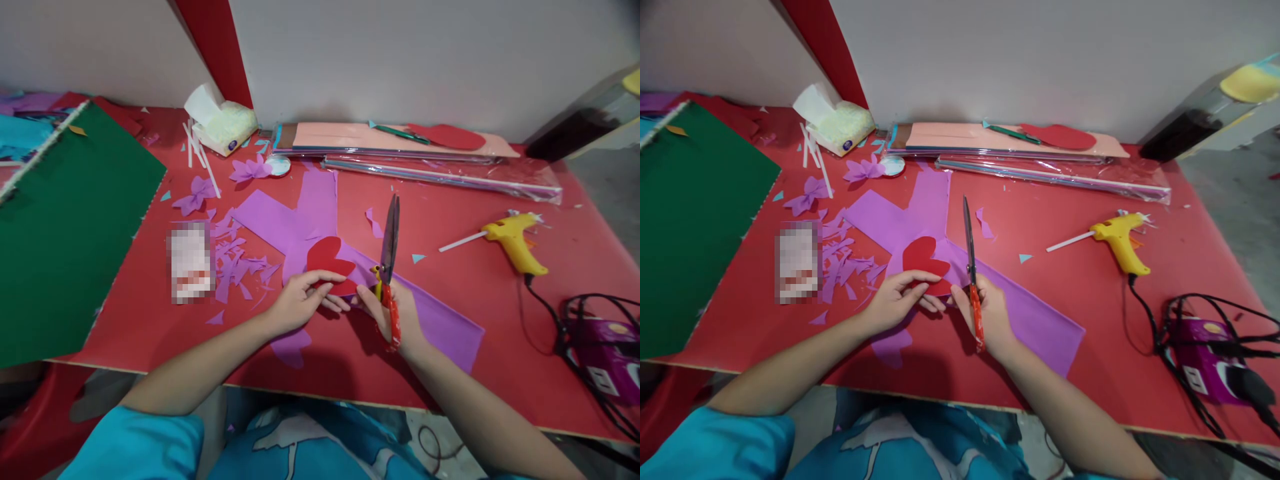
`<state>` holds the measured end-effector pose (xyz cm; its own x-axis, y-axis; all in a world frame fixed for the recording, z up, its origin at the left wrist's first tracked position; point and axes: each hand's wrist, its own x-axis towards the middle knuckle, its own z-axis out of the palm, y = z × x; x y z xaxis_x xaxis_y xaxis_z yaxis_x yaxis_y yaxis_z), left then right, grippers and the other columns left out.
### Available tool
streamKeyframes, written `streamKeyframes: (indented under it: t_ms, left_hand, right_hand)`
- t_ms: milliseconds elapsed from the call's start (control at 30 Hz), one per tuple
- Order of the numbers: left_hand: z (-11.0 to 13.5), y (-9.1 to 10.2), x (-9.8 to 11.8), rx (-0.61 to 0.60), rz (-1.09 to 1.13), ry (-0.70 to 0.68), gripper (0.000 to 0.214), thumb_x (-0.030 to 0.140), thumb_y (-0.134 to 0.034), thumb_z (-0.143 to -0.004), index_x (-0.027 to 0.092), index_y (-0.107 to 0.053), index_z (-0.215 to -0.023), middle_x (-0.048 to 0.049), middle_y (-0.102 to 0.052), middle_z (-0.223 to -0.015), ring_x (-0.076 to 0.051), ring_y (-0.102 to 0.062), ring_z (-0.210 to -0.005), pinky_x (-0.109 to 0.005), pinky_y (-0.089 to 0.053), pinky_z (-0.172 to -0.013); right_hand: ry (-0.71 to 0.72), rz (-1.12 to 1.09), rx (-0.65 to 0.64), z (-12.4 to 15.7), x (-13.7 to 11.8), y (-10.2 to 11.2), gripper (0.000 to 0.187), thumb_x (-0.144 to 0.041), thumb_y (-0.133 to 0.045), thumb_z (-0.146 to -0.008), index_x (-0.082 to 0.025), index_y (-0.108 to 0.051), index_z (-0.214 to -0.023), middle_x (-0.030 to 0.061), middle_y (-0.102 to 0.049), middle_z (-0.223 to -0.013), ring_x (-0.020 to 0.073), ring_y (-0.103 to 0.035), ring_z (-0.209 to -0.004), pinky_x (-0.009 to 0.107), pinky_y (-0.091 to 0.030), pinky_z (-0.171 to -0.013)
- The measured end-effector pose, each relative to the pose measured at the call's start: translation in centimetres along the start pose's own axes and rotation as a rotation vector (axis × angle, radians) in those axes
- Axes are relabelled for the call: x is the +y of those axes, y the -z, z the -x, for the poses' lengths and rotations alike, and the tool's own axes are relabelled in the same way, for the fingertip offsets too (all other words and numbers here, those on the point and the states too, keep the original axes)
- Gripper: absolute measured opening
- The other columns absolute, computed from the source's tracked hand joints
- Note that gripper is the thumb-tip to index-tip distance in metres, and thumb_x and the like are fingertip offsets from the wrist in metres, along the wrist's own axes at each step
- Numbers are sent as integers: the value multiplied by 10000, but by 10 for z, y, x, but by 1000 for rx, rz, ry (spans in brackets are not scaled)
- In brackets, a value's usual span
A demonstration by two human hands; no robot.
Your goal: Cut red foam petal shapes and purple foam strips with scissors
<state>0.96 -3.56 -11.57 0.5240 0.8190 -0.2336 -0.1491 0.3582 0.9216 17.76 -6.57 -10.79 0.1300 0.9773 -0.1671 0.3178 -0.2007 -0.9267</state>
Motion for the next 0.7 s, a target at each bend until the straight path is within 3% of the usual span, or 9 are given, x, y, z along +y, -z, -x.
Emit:
streamKeyframes:
  t_ms: [233,400,700]
  left_hand:
    - [0,-1,2,-11,-17,10,353,378,-540,-818,100,-535,-1036,-80,-703,-684,-166,-688,-653,-279,-563,-638]
    - [1,-1,2,-16,-39,17,353,371,-525,-829,100,-531,-1054,-85,-701,-704,-171,-690,-664,-288,-562,-646]
    - [1,-1,2,-29,-28,11,375,384,-537,-820,102,-513,-1066,-76,-695,-706,-174,-690,-671,-295,-561,-658]
  right_hand:
    - [-61,-128,-31,1,2,-1,318,-476,-628,-695,-183,-506,-686,23,-622,-585,177,-630,-548,281,-513,-527]
    - [-34,-110,0,1,6,-1,282,-430,-631,-704,-188,-491,-664,-20,-544,-510,181,-622,-533,272,-498,-494]
    - [-53,-23,-6,0,-4,0,308,-467,-616,-696,-175,-530,-652,33,-626,-556,178,-618,-521,262,-483,-469]
